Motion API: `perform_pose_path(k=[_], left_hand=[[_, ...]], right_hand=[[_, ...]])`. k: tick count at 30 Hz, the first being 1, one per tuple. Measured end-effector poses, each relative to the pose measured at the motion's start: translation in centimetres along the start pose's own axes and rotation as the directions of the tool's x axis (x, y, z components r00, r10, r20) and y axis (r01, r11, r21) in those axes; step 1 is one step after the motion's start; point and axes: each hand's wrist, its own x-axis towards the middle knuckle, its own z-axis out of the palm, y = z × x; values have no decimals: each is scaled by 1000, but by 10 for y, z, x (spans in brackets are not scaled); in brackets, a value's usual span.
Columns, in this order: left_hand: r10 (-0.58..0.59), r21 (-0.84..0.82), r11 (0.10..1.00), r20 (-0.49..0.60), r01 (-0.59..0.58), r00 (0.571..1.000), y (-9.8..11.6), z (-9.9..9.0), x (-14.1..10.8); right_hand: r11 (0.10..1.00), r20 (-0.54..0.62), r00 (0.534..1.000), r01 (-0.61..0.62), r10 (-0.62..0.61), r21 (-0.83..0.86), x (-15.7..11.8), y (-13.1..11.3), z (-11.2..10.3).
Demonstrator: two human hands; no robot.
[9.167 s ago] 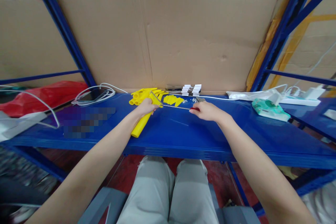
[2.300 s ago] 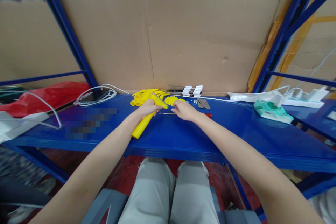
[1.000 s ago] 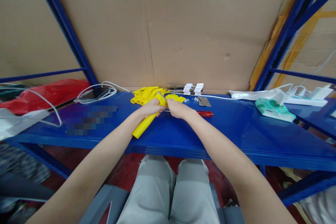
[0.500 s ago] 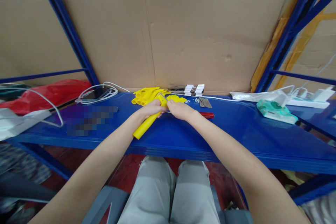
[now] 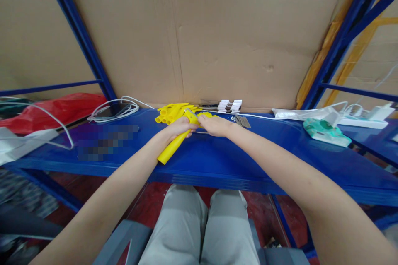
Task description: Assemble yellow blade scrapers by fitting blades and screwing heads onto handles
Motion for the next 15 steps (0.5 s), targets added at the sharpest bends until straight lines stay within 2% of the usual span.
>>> perform_pose_path(k=[3, 5, 9, 13, 15], left_hand=[[9, 10, 1000, -16, -9, 1000, -1, 1, 1], [-3, 9, 1000, -38, 3, 999, -2, 1, 3], [-5, 18, 1000, -81, 6, 997, -4, 1, 5], [18, 60, 998, -96, -12, 995, -2, 1, 3], [28, 90, 996, -106, -18, 994, 0, 2, 2]], right_hand=[[971, -46, 982, -171, 181, 166, 3, -3, 11], [945, -44, 966, -239, 255, 222, 8, -6, 16], [910, -2, 949, -303, 316, 282, 18, -12, 19], [879, -11, 925, -358, 380, 315, 24, -11, 18], [883, -22, 933, -332, 360, 332, 26, -11, 18]])
